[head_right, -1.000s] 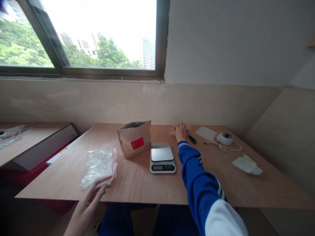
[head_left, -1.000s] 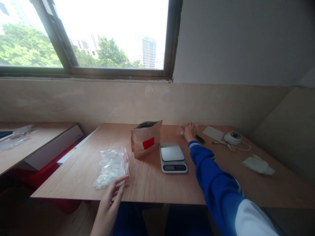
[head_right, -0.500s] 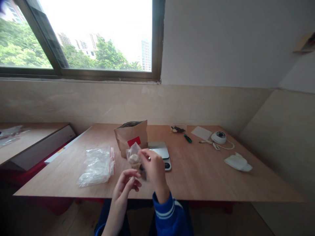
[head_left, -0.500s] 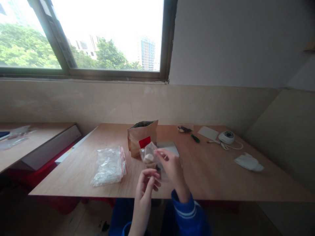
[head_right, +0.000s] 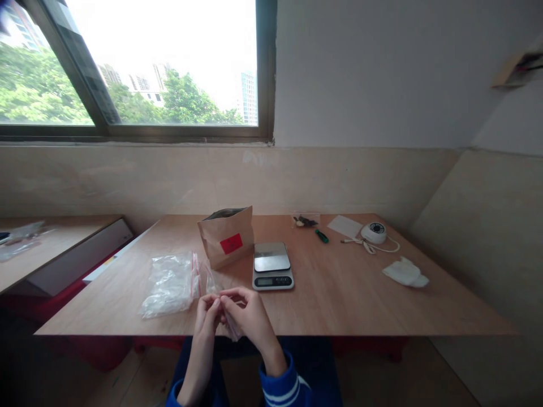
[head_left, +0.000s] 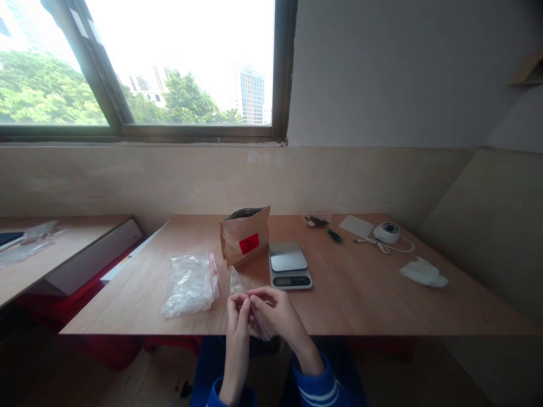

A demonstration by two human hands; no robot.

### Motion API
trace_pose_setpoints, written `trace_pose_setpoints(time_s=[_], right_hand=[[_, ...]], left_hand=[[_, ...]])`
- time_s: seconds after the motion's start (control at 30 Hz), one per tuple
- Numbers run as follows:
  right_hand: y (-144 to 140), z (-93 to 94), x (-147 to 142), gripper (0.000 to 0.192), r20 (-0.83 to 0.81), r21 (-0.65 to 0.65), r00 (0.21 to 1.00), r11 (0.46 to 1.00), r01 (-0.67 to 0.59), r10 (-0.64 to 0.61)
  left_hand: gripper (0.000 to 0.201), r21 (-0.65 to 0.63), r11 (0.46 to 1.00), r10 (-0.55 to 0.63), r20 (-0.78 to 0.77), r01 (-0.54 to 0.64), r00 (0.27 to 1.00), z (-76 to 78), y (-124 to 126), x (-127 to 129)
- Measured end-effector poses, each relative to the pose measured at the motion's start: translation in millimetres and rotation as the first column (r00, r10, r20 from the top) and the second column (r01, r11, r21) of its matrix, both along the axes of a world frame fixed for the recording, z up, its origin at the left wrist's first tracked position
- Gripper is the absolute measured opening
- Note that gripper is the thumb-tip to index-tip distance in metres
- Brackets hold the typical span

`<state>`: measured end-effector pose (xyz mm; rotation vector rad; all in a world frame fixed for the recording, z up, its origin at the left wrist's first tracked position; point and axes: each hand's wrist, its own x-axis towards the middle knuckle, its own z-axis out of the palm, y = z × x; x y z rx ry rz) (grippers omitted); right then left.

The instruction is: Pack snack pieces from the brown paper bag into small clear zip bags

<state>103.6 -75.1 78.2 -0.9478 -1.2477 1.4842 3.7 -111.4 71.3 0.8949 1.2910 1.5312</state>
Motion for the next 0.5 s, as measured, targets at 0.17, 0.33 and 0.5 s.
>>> trace_pose_setpoints(time_s=[0.17, 0.33, 0.5], right_hand=[[-5, -3.9, 6, 0.036, 0.019, 0.016, 1.0, 1.0, 0.021, -0.021], [-10, 2.6, 13, 0.035, 0.067, 0.038, 0.996, 0.998, 0.055, -0.057], [-10, 5.0, 17, 0.032, 0.063, 0.066, 0.997, 0.997, 0.051, -0.055]], left_hand=[[0.036, 0.036, 0.997, -0.067, -0.025, 0.068, 0.997, 0.7, -3, 3], [0.04, 0.028, 0.994, -0.108, -0.016, 0.109, 0.994, 2.9, -3, 9], [0.041, 0.062, 0.994, -0.085, -0.081, 0.09, 0.993, 8.3, -3, 10]])
